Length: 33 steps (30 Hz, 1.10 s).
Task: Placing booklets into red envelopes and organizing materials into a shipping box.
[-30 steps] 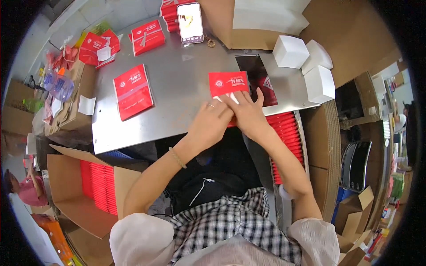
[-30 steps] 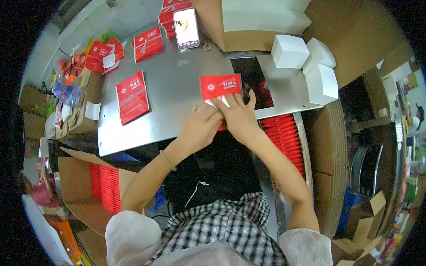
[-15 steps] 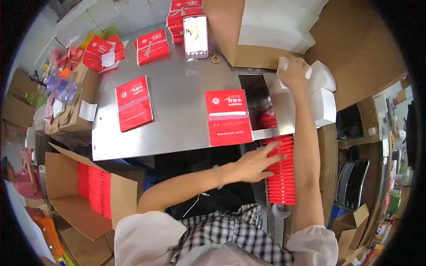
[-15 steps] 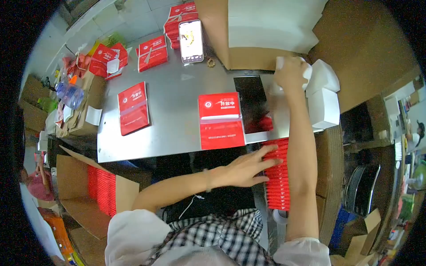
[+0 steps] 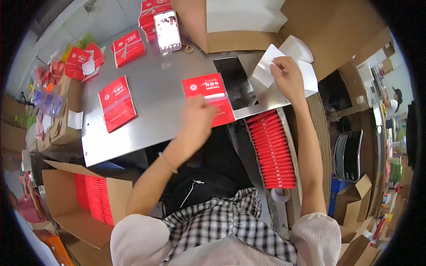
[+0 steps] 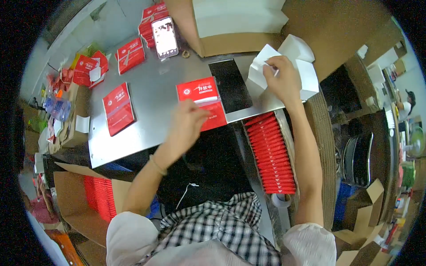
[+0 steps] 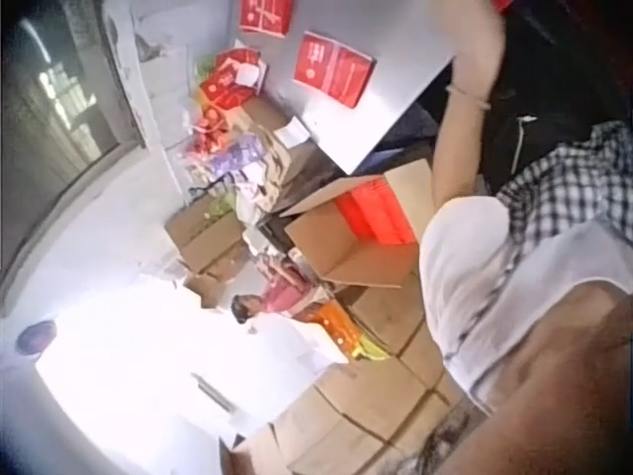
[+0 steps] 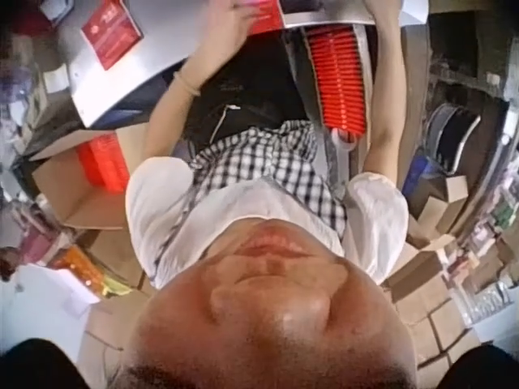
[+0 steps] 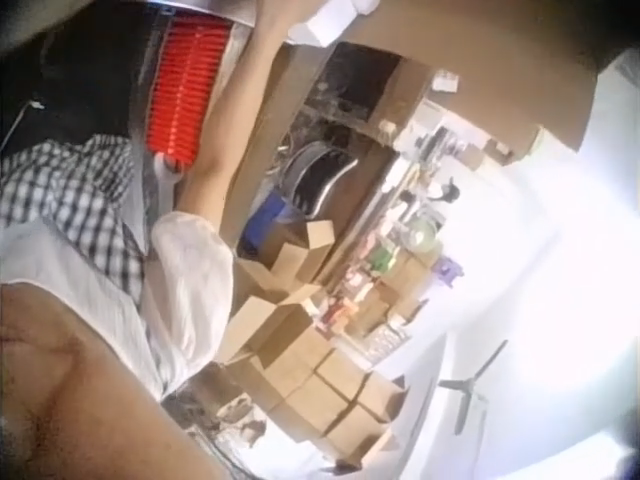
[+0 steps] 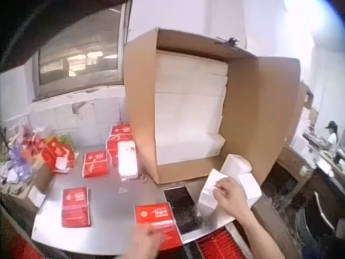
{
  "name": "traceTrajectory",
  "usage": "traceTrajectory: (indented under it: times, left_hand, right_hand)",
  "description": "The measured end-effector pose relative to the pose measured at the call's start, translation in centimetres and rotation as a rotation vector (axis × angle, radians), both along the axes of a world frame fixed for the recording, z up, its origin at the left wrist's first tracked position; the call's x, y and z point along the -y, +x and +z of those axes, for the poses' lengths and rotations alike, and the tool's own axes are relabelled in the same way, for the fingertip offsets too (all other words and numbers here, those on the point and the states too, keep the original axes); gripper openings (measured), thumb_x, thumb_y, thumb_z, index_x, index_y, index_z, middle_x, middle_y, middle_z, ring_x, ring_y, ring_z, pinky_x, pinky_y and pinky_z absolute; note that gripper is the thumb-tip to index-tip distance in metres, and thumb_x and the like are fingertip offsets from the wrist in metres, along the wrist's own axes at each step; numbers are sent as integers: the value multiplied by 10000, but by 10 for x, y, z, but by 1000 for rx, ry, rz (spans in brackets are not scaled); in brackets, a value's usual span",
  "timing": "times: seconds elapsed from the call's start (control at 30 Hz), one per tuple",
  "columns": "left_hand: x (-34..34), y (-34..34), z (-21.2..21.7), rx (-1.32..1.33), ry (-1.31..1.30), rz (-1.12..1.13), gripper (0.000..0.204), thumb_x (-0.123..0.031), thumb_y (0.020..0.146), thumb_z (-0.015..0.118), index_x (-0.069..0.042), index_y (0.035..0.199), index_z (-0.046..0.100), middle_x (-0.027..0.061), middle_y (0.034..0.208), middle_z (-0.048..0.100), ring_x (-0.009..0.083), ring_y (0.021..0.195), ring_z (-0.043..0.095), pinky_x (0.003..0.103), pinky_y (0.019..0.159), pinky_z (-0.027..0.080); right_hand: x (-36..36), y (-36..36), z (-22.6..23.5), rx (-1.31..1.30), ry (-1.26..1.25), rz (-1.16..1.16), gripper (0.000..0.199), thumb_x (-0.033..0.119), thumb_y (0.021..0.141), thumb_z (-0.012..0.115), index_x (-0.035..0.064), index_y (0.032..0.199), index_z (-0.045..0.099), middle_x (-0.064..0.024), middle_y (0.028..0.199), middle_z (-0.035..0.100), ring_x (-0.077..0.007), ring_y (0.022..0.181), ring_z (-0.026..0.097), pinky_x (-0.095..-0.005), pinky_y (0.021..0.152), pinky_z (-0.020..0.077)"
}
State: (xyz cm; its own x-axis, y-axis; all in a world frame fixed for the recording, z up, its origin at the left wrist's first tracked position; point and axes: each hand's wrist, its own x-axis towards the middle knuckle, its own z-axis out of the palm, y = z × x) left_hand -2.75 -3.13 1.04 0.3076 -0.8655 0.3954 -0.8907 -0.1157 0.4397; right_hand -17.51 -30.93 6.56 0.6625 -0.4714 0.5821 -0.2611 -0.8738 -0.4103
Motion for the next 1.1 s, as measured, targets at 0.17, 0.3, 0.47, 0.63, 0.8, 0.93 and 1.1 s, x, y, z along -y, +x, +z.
traceTrajectory:
  times: [0.17, 0.3, 0.47, 0.63, 0.8, 0.93, 1.1]
  left_hand:
    - [14, 15, 12, 108, 211, 91, 519, -311, 782, 781, 8, 1140, 581, 168, 1152, 552, 350, 1133, 535, 488, 887, 438]
    - [9, 31, 14, 153, 299, 51, 590, -358, 724, 822, -26, 1147, 577, 165, 1166, 552, 345, 1147, 536, 483, 901, 429]
    - [25, 50, 30, -126, 564, -71, 657, -441, 638, 860, -125, 1148, 590, 116, 1170, 556, 336, 1097, 558, 496, 921, 394]
    - [-14, 45, 28, -28, 358, 2, 641, -495, 644, 850, -176, 1140, 599, 67, 1167, 549, 288, 1150, 516, 512, 961, 297]
    - [-22, 42, 21, 1, 258, -39, 659, -439, 619, 880, -205, 1168, 600, 49, 1162, 527, 282, 1177, 469, 487, 958, 285]
    - [-21, 28, 10, -34, 116, 9, 653, -405, 641, 876, -137, 1161, 588, 70, 1166, 528, 287, 1180, 466, 458, 955, 302]
    - [-13, 21, 4, 135, 127, 47, 577, -410, 729, 812, -60, 1125, 580, 135, 1200, 532, 319, 1139, 503, 463, 918, 390]
  right_hand:
    - [21, -4, 10, -146, 179, 79, 173, 91, 871, 651, 11, 1024, 658, -139, 938, 639, -271, 857, 634, -341, 795, 501]
    - [-21, 27, 22, 144, -348, 5, 331, 55, 934, 576, 19, 1263, 559, -91, 916, 613, -164, 813, 602, -294, 752, 483]
    - [-82, 74, -46, 196, 848, 229, 262, 98, 912, 633, 64, 1168, 583, 31, 813, 556, -56, 698, 471, -227, 607, 385]
    - [-111, 58, -53, -90, 606, 365, 39, 41, 755, 604, 35, 792, 592, -84, 761, 571, -216, 796, 527, -336, 682, 432]
    - [-108, 38, -37, -236, 589, 601, 159, 31, 774, 643, 20, 928, 605, -64, 848, 600, -189, 891, 558, -332, 764, 459]
    - [-97, 41, -36, -271, 678, 661, 364, 54, 803, 685, 17, 1140, 552, -62, 920, 620, -146, 906, 600, -298, 808, 482]
    - [-53, 83, -17, 135, 910, 278, 300, 113, 919, 645, 10, 1188, 560, -53, 951, 653, -120, 840, 613, -245, 730, 478]
